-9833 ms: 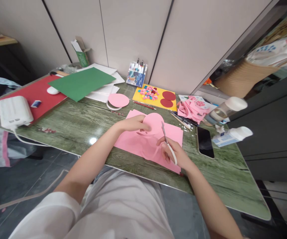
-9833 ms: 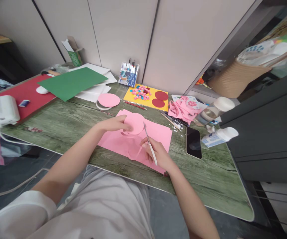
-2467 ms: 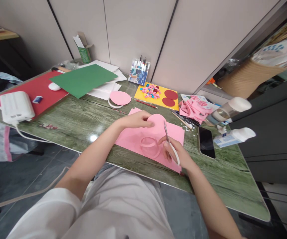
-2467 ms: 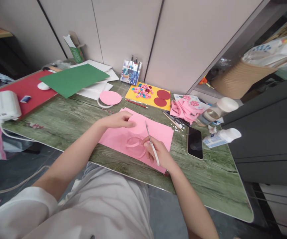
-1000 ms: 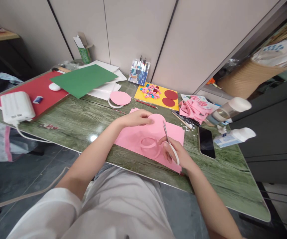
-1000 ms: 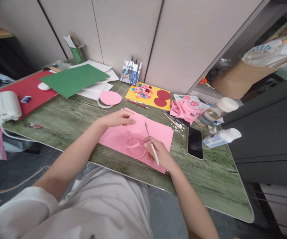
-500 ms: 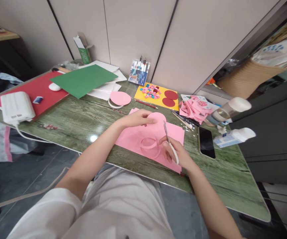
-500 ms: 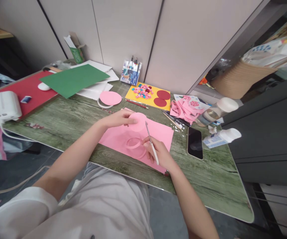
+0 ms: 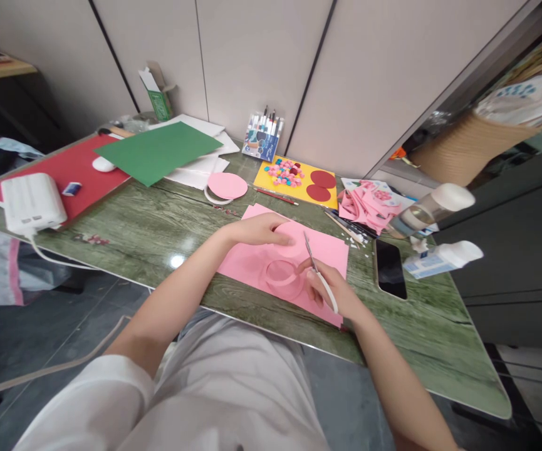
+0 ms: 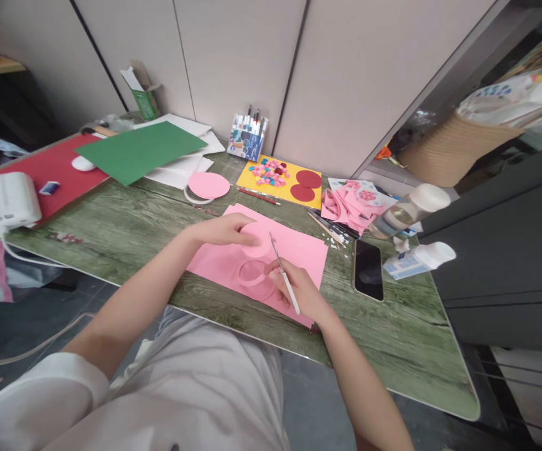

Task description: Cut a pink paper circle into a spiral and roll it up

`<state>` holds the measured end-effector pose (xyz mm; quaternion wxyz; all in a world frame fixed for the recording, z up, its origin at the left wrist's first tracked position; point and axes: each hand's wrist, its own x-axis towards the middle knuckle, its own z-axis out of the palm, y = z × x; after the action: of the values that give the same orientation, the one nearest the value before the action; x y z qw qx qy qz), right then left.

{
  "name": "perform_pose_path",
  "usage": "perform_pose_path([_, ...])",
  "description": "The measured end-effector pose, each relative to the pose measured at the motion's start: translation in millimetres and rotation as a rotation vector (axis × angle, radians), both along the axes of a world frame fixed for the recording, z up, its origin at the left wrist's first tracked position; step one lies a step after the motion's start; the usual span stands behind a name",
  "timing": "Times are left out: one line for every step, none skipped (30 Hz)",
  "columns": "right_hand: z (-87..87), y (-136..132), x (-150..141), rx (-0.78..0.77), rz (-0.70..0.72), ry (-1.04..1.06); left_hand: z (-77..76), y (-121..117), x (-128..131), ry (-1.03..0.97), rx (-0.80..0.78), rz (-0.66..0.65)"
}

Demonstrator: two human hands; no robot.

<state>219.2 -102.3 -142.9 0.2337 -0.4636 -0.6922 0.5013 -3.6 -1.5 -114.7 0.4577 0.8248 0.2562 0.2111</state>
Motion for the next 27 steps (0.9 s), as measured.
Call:
perform_pose_path([0.1,0.0,-0.3,-0.003,-0.002,0.004,0.3,-0.2,0.1,0.004,0.001,0.007])
perform_pose_path([0.1,-0.1,-0.5,-0.005,-0.003,0.008,0.5,-0.4,0.2,0.009,0.001,0.012])
perform_pose_path([0.0,-0.1,-0.6,-0.008,-0.003,0.011,0.7,-0.5,0.3,0.013,0.001,0.019])
perform_pose_path([-0.2,-0.1,-0.8,-0.010,-0.003,0.014,0.9,-0.7,0.4,0.017,0.001,0.025])
perform_pose_path([-0.4,-0.2,-0.9,-0.010,-0.004,0.015,1.0,-0.9,0.5,0.020,0.001,0.031])
perform_pose_path([-0.7,-0.3,-0.9,-0.011,-0.004,0.016,1.1,-1.1,0.5,0.021,-0.001,0.037])
perform_pose_path([-1.0,-0.4,-1.0,-0.012,-0.005,0.017,1.2,-1.2,0.5,0.020,-0.005,0.041])
perform_pose_path([-1.3,-0.5,-1.0,-0.012,-0.007,0.018,1.3,-1.3,0.5,0.020,-0.010,0.046])
perform_pose_path([-1.5,-0.7,-1.0,-0.011,-0.009,0.019,1.5,-1.3,0.4,0.020,-0.014,0.053])
perform_pose_path([-1.8,-0.8,-0.9,-0.010,-0.010,0.021,1.7,-1.2,0.3,0.019,-0.017,0.061])
perform_pose_path([-1.9,-0.9,-0.8,-0.012,-0.009,0.024,1.9,-1.1,0.2,0.018,-0.018,0.069])
perform_pose_path([-2.0,-1.0,-0.6,-0.014,-0.007,0.028,2.1,-0.9,0.1,0.015,-0.016,0.077])
perform_pose_path([-2.1,-1.0,-0.3,-0.015,-0.006,0.031,2.2,-0.6,-0.1,0.009,-0.014,0.081])
perform_pose_path([-2.1,-0.9,-0.1,-0.016,-0.004,0.031,2.3,-0.2,-0.3,0.003,-0.012,0.083])
perform_pose_path([-2.0,-0.7,0.2,-0.017,-0.003,0.031,2.2,0.2,-0.5,-0.003,-0.013,0.082])
perform_pose_path([-2.0,-0.6,0.5,-0.018,-0.004,0.030,2.0,0.6,-0.8,-0.008,-0.015,0.079])
perform_pose_path([-1.9,-0.3,0.7,-0.019,-0.004,0.027,1.7,1.1,-1.0,-0.013,-0.017,0.077])
perform_pose_path([-1.9,-0.1,0.9,-0.020,-0.003,0.026,1.3,1.5,-1.2,-0.016,-0.018,0.077])
perform_pose_path([-1.9,0.2,1.0,-0.022,-0.001,0.025,1.0,1.9,-1.4,-0.018,-0.018,0.078])
perform_pose_path([-2.0,0.4,1.0,-0.023,0.001,0.026,0.7,2.1,-1.5,-0.021,-0.018,0.081])
perform_pose_path([-2.2,0.6,0.9,-0.023,0.000,0.027,0.7,2.2,-1.6,-0.025,-0.018,0.086])
perform_pose_path([-2.4,0.8,0.9,-0.023,-0.001,0.029,0.8,2.1,-1.6,-0.028,-0.018,0.092])
perform_pose_path([-2.7,0.9,0.8,-0.022,-0.002,0.030,1.1,1.9,-1.6,-0.029,-0.017,0.100])
perform_pose_path([-3.0,0.9,0.8,-0.021,-0.004,0.033,1.6,1.5,-1.5,-0.030,-0.014,0.111])
perform_pose_path([-3.4,0.9,0.9,-0.020,-0.004,0.035,2.1,1.2,-1.4,-0.029,-0.008,0.123])
perform_pose_path([-3.6,0.8,1.1,-0.017,-0.005,0.038,2.6,0.8,-1.4,-0.028,-0.001,0.133])
perform_pose_path([-3.8,0.7,1.3,-0.016,-0.005,0.040,3.0,0.5,-1.5,-0.029,0.005,0.139])
